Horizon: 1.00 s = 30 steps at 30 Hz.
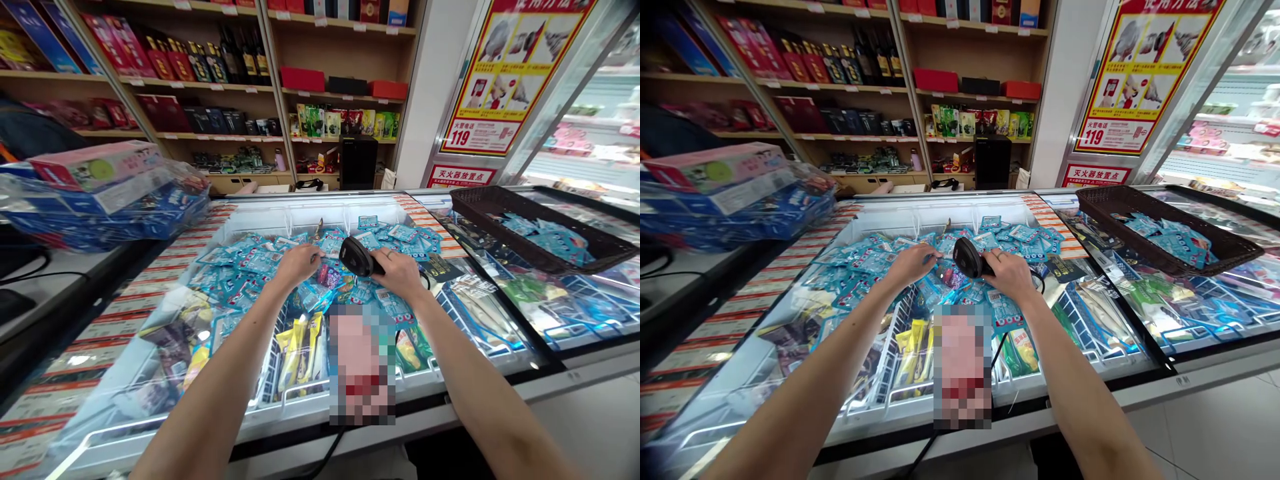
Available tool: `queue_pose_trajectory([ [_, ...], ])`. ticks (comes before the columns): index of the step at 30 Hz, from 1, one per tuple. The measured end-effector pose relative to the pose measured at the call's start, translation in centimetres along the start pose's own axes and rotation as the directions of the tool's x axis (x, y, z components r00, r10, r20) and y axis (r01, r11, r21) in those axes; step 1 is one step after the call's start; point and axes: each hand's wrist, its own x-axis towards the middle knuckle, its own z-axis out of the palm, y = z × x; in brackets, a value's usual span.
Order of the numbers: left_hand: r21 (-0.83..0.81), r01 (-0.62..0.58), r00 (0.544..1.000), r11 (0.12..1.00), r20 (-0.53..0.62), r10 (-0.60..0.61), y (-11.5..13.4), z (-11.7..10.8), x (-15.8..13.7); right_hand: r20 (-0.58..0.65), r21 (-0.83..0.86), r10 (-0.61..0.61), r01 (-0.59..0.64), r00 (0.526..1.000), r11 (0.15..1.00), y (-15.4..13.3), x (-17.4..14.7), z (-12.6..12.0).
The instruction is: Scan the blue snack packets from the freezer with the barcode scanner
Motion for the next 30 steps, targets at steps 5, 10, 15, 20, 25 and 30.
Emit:
queue_pose_trajectory([
  [5,-0.112,0.003,0.998,0.994,-0.058,-0.009,0.1,0.0,-0.1,-0.009,-0.016,-0.006,0.005,1.0,1.0,0.0,0.0,0.1],
  [10,-0.076,0.097,0.97,0.992,-0.218,-0.112,0.2,0.8,1.4,-0.005,-0.005,-0.005,0.005,1.0,1.0,0.0,0.1,-0.1],
  [15,0.025,0.215,0.976,0.976,0.013,-0.215,0.3,1.5,2.9,0.0,0.002,-0.001,0.001,1.0,1.0,0.0,0.1,-0.2],
  [20,0.062,0.254,0.966,0.965,-0.054,-0.251,0.6,1.3,2.8,-0.008,0.005,-0.002,0.002,1.0,1.0,0.1,0.1,-0.1],
  [25,-0.174,0.303,0.912,0.937,-0.232,-0.339,0.7,0.5,2.0,-0.014,0.003,-0.015,0.015,1.0,1.0,-0.1,0.1,0.0],
  [30,-0.469,0.192,0.849,0.862,-0.361,-0.385,-0.2,-0.2,0.4,-0.014,-0.012,-0.024,0.023,1.0,1.0,-0.3,0.1,-0.1],
])
